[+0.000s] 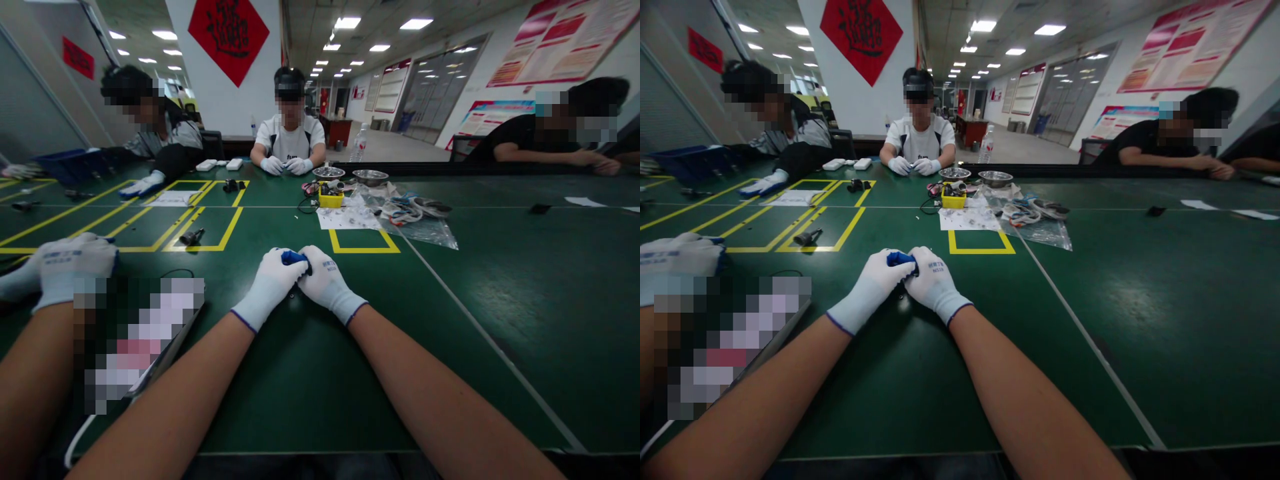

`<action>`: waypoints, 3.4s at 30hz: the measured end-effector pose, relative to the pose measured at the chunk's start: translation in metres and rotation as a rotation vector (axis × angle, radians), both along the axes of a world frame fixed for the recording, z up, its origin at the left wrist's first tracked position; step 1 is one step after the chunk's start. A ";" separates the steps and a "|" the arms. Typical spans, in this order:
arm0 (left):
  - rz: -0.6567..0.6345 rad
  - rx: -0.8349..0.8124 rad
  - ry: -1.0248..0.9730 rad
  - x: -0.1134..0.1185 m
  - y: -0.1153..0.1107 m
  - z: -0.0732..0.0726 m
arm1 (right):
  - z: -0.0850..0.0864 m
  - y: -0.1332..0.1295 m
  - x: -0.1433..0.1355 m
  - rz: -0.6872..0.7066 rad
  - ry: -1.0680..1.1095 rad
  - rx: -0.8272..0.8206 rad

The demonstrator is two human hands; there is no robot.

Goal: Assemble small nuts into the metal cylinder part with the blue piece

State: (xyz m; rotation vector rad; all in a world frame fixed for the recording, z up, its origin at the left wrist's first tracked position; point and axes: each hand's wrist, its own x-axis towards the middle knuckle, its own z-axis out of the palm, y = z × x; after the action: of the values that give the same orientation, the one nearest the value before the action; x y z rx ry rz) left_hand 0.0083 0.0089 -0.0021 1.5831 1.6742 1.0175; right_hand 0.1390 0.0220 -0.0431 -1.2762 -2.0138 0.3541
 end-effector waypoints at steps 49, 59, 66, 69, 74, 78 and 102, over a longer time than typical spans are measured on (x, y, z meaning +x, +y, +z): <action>0.021 0.018 0.096 -0.004 0.003 -0.011 | 0.005 -0.003 -0.007 -0.054 -0.159 -0.072; 0.030 -0.034 0.068 -0.002 0.003 -0.009 | 0.005 -0.004 -0.006 -0.050 -0.136 -0.056; -0.017 0.061 -0.053 -0.005 0.005 -0.011 | 0.003 -0.003 -0.006 -0.090 -0.037 -0.033; 0.017 0.152 -0.069 -0.008 0.006 -0.009 | 0.001 -0.002 -0.007 -0.123 0.007 0.002; 0.006 0.186 -0.061 -0.010 0.007 -0.007 | -0.001 -0.001 -0.007 -0.138 0.068 0.037; -0.023 0.142 0.027 -0.008 0.004 -0.003 | 0.000 -0.002 -0.007 -0.144 0.063 0.038; 0.036 0.303 0.246 -0.013 0.003 -0.011 | -0.002 0.000 -0.007 -0.077 0.044 0.035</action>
State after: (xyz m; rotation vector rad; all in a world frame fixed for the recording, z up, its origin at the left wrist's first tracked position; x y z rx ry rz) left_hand -0.0043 0.0120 -0.0135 1.9467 1.7791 1.1785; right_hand 0.1322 0.0219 -0.0448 -1.3091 -1.9200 0.3063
